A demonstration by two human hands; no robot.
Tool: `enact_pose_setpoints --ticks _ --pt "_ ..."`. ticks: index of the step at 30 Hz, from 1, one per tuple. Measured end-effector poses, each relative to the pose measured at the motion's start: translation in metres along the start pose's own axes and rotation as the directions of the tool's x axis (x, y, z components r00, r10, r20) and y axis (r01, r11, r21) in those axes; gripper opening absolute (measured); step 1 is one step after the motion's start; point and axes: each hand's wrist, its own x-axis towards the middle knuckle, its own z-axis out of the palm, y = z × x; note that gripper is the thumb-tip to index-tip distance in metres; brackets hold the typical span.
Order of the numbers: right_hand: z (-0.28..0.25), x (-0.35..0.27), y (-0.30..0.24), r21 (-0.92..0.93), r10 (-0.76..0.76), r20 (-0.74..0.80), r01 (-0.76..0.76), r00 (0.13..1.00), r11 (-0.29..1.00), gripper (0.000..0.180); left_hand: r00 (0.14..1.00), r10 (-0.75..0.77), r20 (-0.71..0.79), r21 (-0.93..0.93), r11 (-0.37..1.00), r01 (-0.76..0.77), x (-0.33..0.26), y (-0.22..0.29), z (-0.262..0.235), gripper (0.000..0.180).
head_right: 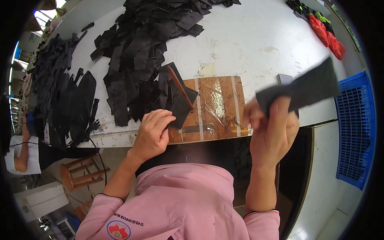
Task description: Applying adhesive and folding small fabric pieces for shoe manufacturing.
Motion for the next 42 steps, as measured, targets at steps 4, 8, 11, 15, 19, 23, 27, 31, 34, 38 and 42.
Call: enact_pose_setpoints --ticks 4,8,11,15,19,23,27,31,34,38,42 --pt "-0.09 -0.086 0.064 -0.067 0.28 -0.334 -0.319 0.9 0.946 0.042 0.997 0.078 0.019 0.19 0.978 -0.08 -0.008 -0.002 0.021 0.029" --pt "-0.156 -0.148 0.101 0.084 0.542 -0.596 -0.626 0.592 0.776 0.038 0.989 0.116 0.09 0.347 0.927 -0.14 -0.005 -0.002 0.029 0.012" --pt "-0.166 -0.153 0.112 0.293 0.811 -0.558 -0.872 0.177 0.391 0.034 0.974 0.183 0.134 0.293 0.932 -0.216 -0.001 -0.01 0.03 0.01" --pt "-0.112 -0.132 0.104 -0.583 0.507 -0.392 -0.634 0.768 0.509 0.02 0.999 -0.024 -0.036 -0.019 1.0 0.023 0.001 -0.003 0.022 0.007" --pt "-0.01 -0.092 0.062 -0.565 0.259 0.306 -0.044 0.916 0.824 0.009 0.673 -0.606 0.425 -0.818 0.061 0.572 -0.004 0.016 0.005 0.005" --pt "0.037 -0.081 0.069 -0.585 0.014 0.398 0.242 0.917 0.775 0.033 0.667 -0.583 0.464 -0.862 -0.472 0.186 -0.004 0.041 0.001 0.009" --pt "0.045 -0.077 0.075 -0.598 -0.173 0.451 0.44 0.876 0.67 0.035 0.709 -0.573 0.411 -0.887 -0.43 0.166 -0.005 0.05 -0.006 0.009" --pt "0.045 -0.073 0.08 -0.589 -0.321 0.453 0.55 0.832 0.592 0.027 0.723 -0.615 0.314 -0.931 -0.35 0.106 -0.007 0.057 -0.004 0.013" --pt "0.044 -0.072 0.081 -0.604 -0.335 0.421 0.536 0.843 0.59 0.027 0.671 -0.689 0.276 -0.96 -0.234 0.155 -0.01 0.056 -0.003 0.017" --pt "0.043 -0.076 0.081 -0.597 -0.303 0.443 0.53 0.844 0.602 0.026 0.666 -0.713 0.22 -0.964 -0.056 0.258 -0.015 0.052 -0.008 0.019" --pt "0.042 -0.078 0.083 -0.597 -0.302 0.468 0.549 0.831 0.584 0.027 0.641 -0.743 0.19 -0.932 0.068 0.355 -0.013 0.054 -0.01 0.017"
